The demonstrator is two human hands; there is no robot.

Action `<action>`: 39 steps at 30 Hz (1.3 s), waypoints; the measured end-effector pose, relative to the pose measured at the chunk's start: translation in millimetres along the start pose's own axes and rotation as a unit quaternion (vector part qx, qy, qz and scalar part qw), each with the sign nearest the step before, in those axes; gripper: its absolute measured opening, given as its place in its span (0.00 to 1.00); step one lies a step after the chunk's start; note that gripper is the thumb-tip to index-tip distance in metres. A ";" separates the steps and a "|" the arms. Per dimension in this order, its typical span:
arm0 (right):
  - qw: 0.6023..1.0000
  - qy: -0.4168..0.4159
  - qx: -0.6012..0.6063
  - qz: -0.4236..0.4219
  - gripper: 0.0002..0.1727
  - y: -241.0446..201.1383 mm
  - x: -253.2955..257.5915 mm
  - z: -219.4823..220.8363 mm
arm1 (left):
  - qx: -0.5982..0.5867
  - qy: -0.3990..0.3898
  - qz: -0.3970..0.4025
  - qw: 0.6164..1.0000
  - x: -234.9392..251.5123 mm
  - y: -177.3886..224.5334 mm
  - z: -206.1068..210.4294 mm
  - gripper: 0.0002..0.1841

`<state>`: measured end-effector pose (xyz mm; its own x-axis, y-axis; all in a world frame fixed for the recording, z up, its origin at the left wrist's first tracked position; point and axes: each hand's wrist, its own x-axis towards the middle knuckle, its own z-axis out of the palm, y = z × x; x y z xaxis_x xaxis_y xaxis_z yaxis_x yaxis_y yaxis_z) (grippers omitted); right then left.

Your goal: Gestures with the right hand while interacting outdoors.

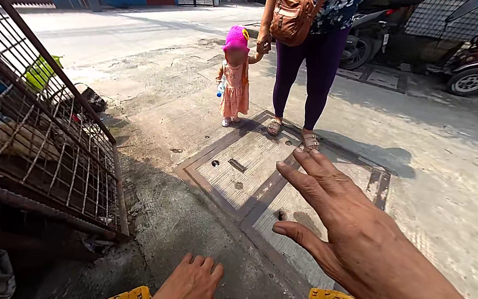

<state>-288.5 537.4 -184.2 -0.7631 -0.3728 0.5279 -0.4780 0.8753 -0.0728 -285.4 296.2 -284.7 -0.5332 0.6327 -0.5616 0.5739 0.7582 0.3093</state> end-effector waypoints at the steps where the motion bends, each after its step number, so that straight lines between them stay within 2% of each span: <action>1: 1.000 0.000 -0.001 0.002 0.36 0.9 -0.6 -0.4 | 0.001 -0.004 -0.001 1.000 0.9 0.3 -0.4 0.24; 6: 1.000 0.005 0.005 0.005 0.36 4.2 -1.3 -0.4 | 0.006 -0.013 -0.002 1.000 5.1 1.4 -0.5 0.24; 10: 0.995 0.087 0.041 0.019 0.26 11.3 2.8 3.1 | 0.004 -0.011 -0.004 1.000 6.9 2.4 1.3 0.23; 12: 0.989 0.146 0.009 0.034 0.27 11.3 5.5 1.7 | 0.000 -0.001 -0.001 1.000 6.5 1.7 3.6 0.23; 14: 0.990 0.141 0.010 0.018 0.36 14.1 9.3 -1.5 | -0.001 0.009 0.003 1.000 5.6 0.6 4.9 0.23; 15: 0.990 0.139 0.009 0.014 0.37 15.2 9.4 -2.2 | 0.000 0.011 0.003 1.000 5.7 0.4 5.2 0.23; 18: 0.985 0.169 0.024 0.017 0.22 16.0 5.7 2.4 | 0.002 0.004 -0.001 1.000 6.7 0.4 5.2 0.23; 19: 0.986 0.160 0.045 0.014 0.20 15.9 6.0 1.7 | 0.004 0.000 -0.002 1.000 7.0 0.5 4.8 0.23; 34: 0.985 0.163 0.060 0.016 0.18 17.4 5.5 -2.4 | 0.009 -0.010 -0.002 1.000 11.4 -0.2 5.8 0.24; 39: 0.981 0.193 0.027 0.021 0.20 19.5 8.4 -0.3 | 0.005 -0.007 -0.003 1.000 11.4 -1.9 6.8 0.24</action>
<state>-304.1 551.4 -180.9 -0.5661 -0.1833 0.8037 -0.4804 0.8657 -0.1409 -288.3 300.9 -296.9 -0.5289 0.6254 -0.5738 0.5764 0.7609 0.2980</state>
